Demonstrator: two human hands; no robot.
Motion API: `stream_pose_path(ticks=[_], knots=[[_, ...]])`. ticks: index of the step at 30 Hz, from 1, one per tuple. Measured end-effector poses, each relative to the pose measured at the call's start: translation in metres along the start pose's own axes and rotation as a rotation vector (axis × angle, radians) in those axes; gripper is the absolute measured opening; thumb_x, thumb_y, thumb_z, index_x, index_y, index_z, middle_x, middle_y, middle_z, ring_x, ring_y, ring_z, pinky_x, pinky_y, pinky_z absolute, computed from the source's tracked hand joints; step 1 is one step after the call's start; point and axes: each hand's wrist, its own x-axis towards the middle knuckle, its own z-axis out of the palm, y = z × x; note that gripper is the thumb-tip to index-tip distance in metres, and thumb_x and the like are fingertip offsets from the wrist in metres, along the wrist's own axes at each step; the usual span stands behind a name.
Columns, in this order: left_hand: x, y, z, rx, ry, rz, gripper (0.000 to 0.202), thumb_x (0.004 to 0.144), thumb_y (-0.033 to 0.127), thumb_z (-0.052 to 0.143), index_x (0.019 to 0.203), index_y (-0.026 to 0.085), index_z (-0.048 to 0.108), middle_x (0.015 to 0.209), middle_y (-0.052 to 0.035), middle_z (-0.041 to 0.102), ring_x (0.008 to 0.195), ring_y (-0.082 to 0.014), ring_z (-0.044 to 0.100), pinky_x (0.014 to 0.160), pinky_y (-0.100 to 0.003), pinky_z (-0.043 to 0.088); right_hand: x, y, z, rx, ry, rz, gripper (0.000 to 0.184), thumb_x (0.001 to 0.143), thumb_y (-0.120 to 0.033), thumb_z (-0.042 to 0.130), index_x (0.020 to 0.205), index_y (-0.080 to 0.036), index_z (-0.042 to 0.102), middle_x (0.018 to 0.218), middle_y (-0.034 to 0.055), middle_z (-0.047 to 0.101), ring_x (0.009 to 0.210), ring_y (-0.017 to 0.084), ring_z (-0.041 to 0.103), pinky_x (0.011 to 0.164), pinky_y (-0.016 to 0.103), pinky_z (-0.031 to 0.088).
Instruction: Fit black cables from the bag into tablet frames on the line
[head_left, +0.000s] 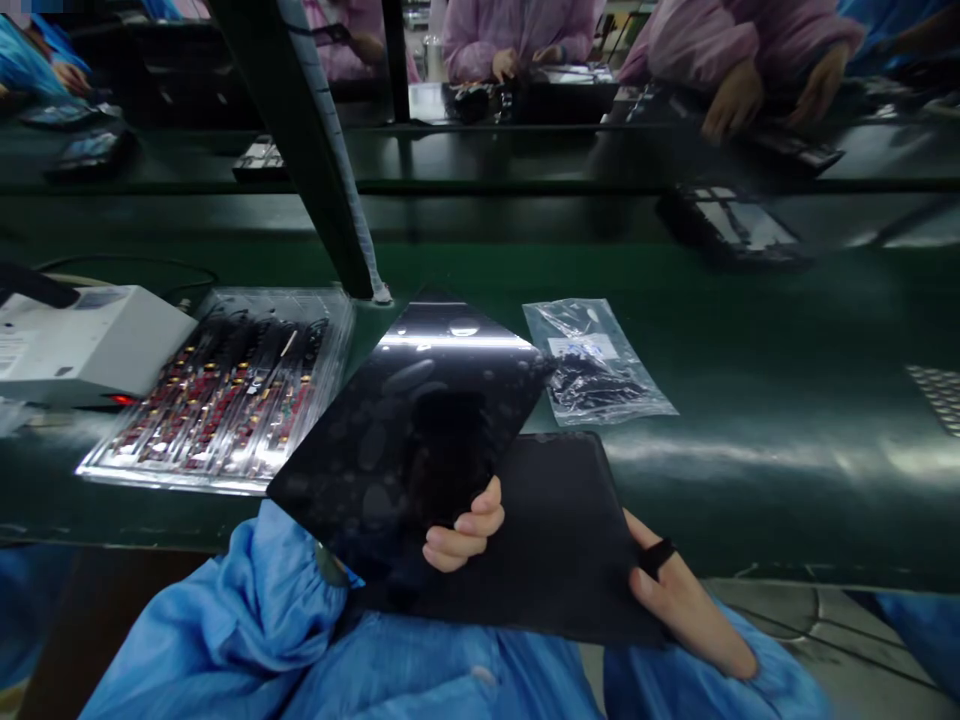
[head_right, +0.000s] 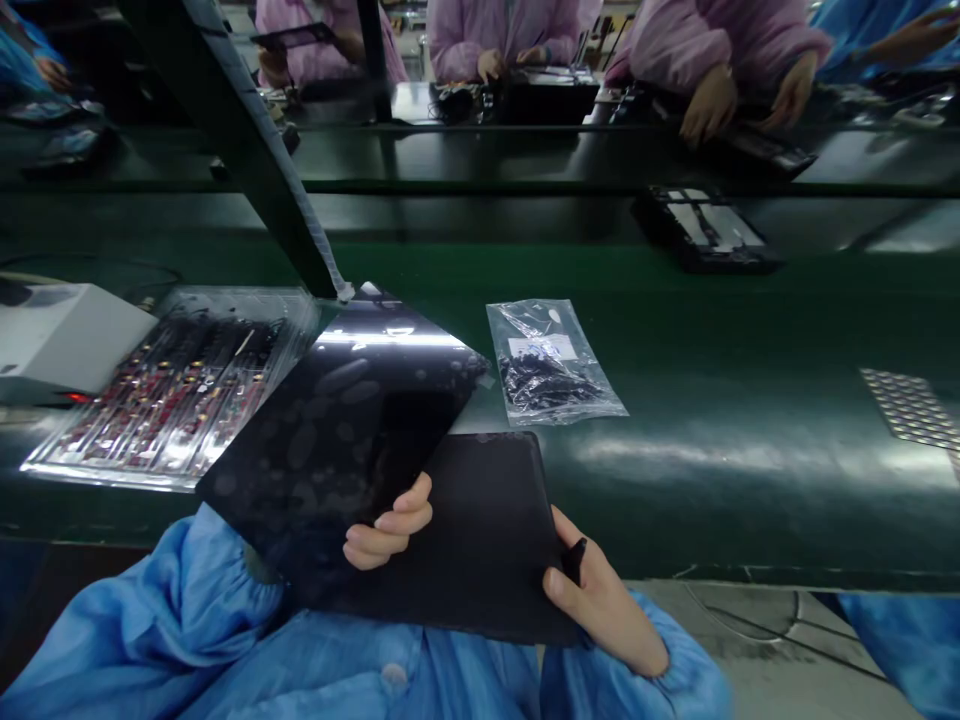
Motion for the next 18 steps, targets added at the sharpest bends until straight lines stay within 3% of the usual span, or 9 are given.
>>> stream_pose_path(ticks=[6,11,16,18], knots=[[-0.002,0.001,0.003,-0.086,-0.061,-0.047,0.056,0.093,0.018,-0.005,0.076,0.025,0.047,0.040,0.0013,0.036,0.031,-0.0161,0.040,0.053,-0.042,0.039,-0.002,-0.007,0.000,0.006,-0.038,0.045,0.086,0.065,-0.074,0.064,0.134,-0.024,0.054,0.136,0.0121,0.054,0.126,0.037,0.046,0.102,0.047,0.041],[-0.002,0.005,0.006,-0.166,-0.018,-0.072,0.052,0.093,0.020,0.000,0.070,0.025,0.047,0.040,0.0006,0.035,0.032,-0.0157,0.039,0.053,-0.042,0.038,-0.002,-0.005,-0.002,0.008,-0.056,0.024,0.083,0.065,-0.071,0.065,0.133,-0.025,0.055,0.135,0.0121,0.055,0.124,0.037,0.049,0.100,0.047,0.043],[-0.011,0.023,0.006,-0.274,0.079,-0.009,0.043,0.091,0.030,0.013,0.057,0.022,0.038,0.038,0.0002,0.036,0.029,-0.0129,0.034,0.046,-0.038,0.035,-0.001,0.001,-0.006,0.000,-0.066,0.016,0.086,0.066,-0.074,0.063,0.136,-0.025,0.052,0.136,0.0127,0.054,0.125,0.037,0.048,0.099,0.047,0.043],[-0.018,0.034,0.003,-0.329,0.047,0.040,0.043,0.091,0.036,0.017,0.056,0.022,0.037,0.038,0.0008,0.036,0.027,-0.0128,0.033,0.043,-0.036,0.034,0.000,0.002,-0.007,-0.016,-0.093,0.016,0.088,0.066,-0.074,0.062,0.137,-0.023,0.050,0.137,0.0133,0.052,0.126,0.038,0.047,0.100,0.047,0.043]])
